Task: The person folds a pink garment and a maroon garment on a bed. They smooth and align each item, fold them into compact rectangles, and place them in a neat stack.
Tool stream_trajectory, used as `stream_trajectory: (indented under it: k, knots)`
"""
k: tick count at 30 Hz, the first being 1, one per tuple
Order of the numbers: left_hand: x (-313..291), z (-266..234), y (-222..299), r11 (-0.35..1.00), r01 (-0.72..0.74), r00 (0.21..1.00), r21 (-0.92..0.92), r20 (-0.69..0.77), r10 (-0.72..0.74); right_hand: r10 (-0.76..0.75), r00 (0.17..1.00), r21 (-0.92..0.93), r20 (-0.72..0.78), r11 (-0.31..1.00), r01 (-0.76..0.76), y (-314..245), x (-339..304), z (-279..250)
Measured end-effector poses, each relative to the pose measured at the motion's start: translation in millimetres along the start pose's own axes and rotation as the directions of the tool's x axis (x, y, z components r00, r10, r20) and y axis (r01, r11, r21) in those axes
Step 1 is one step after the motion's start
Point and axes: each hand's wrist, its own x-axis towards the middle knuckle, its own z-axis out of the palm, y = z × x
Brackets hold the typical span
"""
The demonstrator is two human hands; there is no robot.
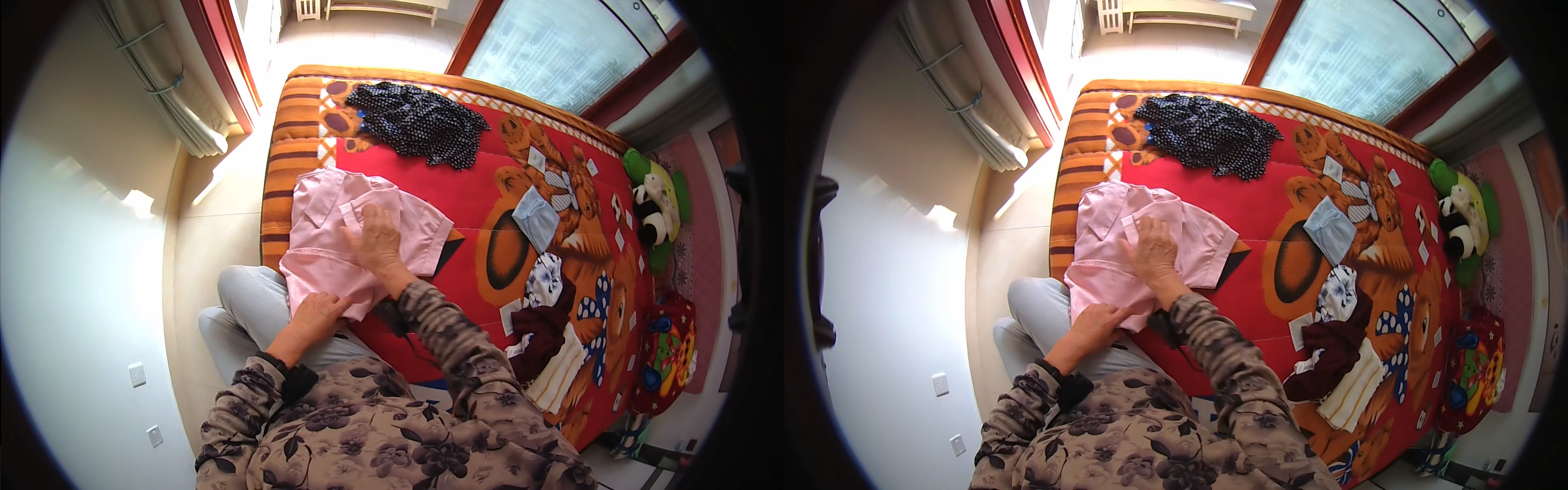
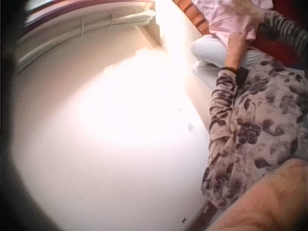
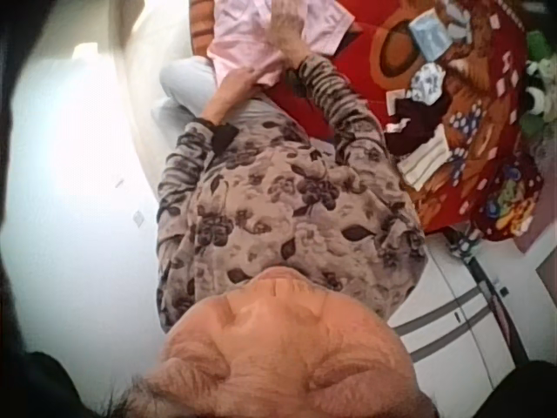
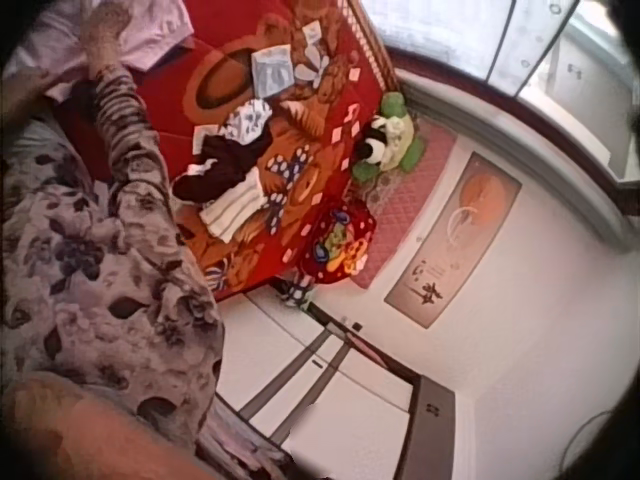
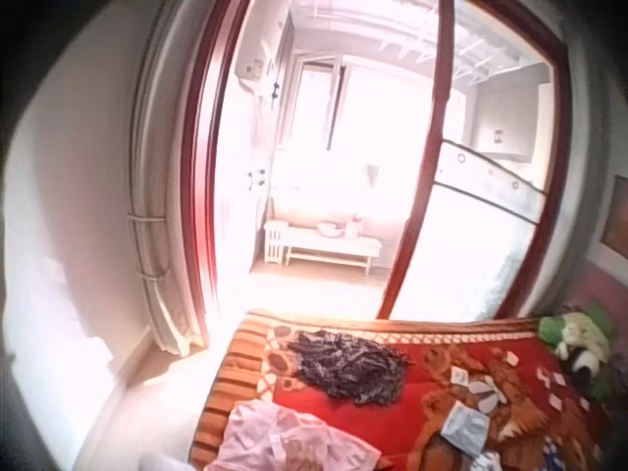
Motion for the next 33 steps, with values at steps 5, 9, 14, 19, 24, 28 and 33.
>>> stream_trajectory:
  k: [5, 9, 14, 19, 24, 28, 33]
  knots:
    - [-5.0, -12.4, 0.4, 0.974, 0.044, 0.99, -0.222, -0.123, -0.073, 0.035, 0.997, -0.284, 0.072, 0.959, -0.013, 5.8, 2.4, 28.4]
    - [1.8, -17.0, -27.8, 0.972, 0.108, 0.879, -0.21, -0.436, -0.192, 0.222, 0.965, 0.048, 0.139, 0.972, -0.231, 39.1, 2.3, 17.0]
    - [7.4, -13.9, -59.7, 0.947, 0.283, 0.877, -0.152, -0.358, -0.32, 0.517, 0.856, 0.233, -0.012, 0.834, -0.501, 106.4, 6.4, -27.9]
    - [17.4, -9.8, -61.6, 0.939, 0.342, 0.892, -0.035, -0.303, -0.336, 0.704, 0.709, 0.184, -0.029, 0.701, -0.689, 156.4, -10.8, -44.9]
    - [32.7, -10.7, -64.0, 0.96, 0.242, 0.947, 0.14, -0.249, -0.202, 0.588, 0.801, 0.136, 0.113, 0.79, -0.598, 189.6, -0.2, -37.5]
    - [51.3, -12.2, -61.4, 0.956, 0.233, 0.969, 0.176, -0.129, -0.212, 0.537, 0.702, 0.087, 0.468, 0.762, -0.641, 210.0, 17.7, -42.1]
    - [66.3, -14.0, -54.7, 0.957, 0.26, 0.966, 0.126, -0.037, -0.258, 0.384, 0.611, 0.216, 0.692, 0.698, -0.683, 208.9, 30.1, -53.4]
